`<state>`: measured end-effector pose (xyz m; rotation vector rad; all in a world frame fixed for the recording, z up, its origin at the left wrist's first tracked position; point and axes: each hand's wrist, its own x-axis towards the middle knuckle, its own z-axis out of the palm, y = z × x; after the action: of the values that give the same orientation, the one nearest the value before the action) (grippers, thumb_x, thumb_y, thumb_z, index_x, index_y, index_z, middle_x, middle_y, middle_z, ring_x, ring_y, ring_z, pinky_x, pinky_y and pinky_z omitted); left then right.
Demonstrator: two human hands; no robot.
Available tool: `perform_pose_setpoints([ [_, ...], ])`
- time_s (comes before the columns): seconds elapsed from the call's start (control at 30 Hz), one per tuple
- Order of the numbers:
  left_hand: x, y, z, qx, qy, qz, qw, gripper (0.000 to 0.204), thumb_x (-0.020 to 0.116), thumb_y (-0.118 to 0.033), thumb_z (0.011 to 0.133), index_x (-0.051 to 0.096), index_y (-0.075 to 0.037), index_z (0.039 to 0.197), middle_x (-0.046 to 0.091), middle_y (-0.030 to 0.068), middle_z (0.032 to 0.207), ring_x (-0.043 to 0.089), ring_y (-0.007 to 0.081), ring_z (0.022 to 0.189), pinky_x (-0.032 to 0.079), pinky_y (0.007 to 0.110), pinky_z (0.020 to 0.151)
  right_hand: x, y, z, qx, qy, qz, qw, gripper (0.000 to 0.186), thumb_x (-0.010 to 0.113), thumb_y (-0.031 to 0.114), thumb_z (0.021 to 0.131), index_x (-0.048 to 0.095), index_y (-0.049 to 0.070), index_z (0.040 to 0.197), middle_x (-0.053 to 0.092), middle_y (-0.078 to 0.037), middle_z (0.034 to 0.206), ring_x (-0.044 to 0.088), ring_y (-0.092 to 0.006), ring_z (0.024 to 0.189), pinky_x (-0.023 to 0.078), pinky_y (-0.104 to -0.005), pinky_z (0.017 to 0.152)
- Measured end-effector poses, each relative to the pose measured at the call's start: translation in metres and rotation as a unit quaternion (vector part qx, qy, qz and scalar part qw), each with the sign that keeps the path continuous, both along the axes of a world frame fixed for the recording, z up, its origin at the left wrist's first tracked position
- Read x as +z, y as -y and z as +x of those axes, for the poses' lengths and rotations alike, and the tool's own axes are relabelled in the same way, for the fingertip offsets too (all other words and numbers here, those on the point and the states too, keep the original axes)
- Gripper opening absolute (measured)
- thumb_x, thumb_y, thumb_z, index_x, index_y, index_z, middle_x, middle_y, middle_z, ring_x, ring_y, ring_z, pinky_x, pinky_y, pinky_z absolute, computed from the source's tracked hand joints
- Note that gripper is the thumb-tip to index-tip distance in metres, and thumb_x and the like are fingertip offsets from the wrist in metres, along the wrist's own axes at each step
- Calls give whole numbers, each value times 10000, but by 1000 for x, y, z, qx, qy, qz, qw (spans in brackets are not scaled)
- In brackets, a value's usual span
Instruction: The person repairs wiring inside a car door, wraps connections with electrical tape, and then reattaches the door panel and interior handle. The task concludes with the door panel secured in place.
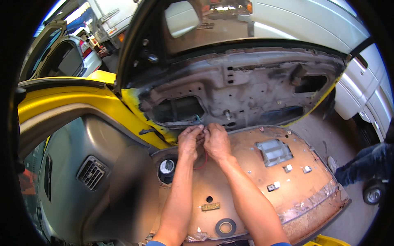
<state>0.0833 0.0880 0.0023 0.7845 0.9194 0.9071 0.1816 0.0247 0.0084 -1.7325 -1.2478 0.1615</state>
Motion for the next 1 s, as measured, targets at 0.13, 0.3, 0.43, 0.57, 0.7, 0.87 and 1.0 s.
perform_pose_setpoints([
  [0.13,0,1,4,31,8,-36,999,135,814,-131,927,732,-57,1005,715,3,836,652,97,677,534,242,616,-1,2,-1,1,-11,-9,1000,120,631,98,958,625,-20,934,646,-241,966,619,-462,992,506,-538,869],
  [0.3,5,-7,-3,-17,27,-34,999,164,755,-125,967,718,-33,1097,732,25,923,691,124,758,574,266,682,3,3,2,-5,-16,10,1000,128,671,105,947,689,-20,965,685,-226,953,661,-442,941,526,-505,839],
  [0.43,3,-7,-10,-32,71,-48,996,179,680,-152,1019,701,-29,1147,730,42,1001,715,146,840,610,301,750,3,3,4,-16,-42,22,999,143,680,106,946,728,-22,989,710,-223,964,689,-431,919,542,-483,824],
  [0.57,-1,-3,-5,-14,6,7,1000,174,684,-175,1024,711,-43,1134,722,19,973,704,130,833,599,309,752,1,2,3,-15,-42,1,999,151,684,121,947,723,-18,990,711,-222,970,689,-434,918,543,-486,820],
  [0.7,0,-9,-4,-27,66,-66,995,155,720,-156,1001,721,-45,1109,716,10,953,681,107,795,560,290,649,2,2,1,2,-50,-11,999,149,676,121,943,711,-15,991,705,-226,978,679,-443,931,535,-494,833],
  [0.87,-4,-13,6,6,0,31,999,121,764,-130,966,741,-15,996,698,21,838,626,101,697,496,283,593,7,2,1,29,13,2,999,147,634,113,952,646,-33,938,672,-259,957,638,-489,949,516,-549,869],
  [1.0,-12,-12,19,63,-93,97,989,184,761,-105,952,747,50,853,696,45,747,605,122,666,487,299,624,8,1,9,36,14,-40,998,143,633,110,951,641,-31,932,674,-273,970,645,-490,978,516,-556,873],
])
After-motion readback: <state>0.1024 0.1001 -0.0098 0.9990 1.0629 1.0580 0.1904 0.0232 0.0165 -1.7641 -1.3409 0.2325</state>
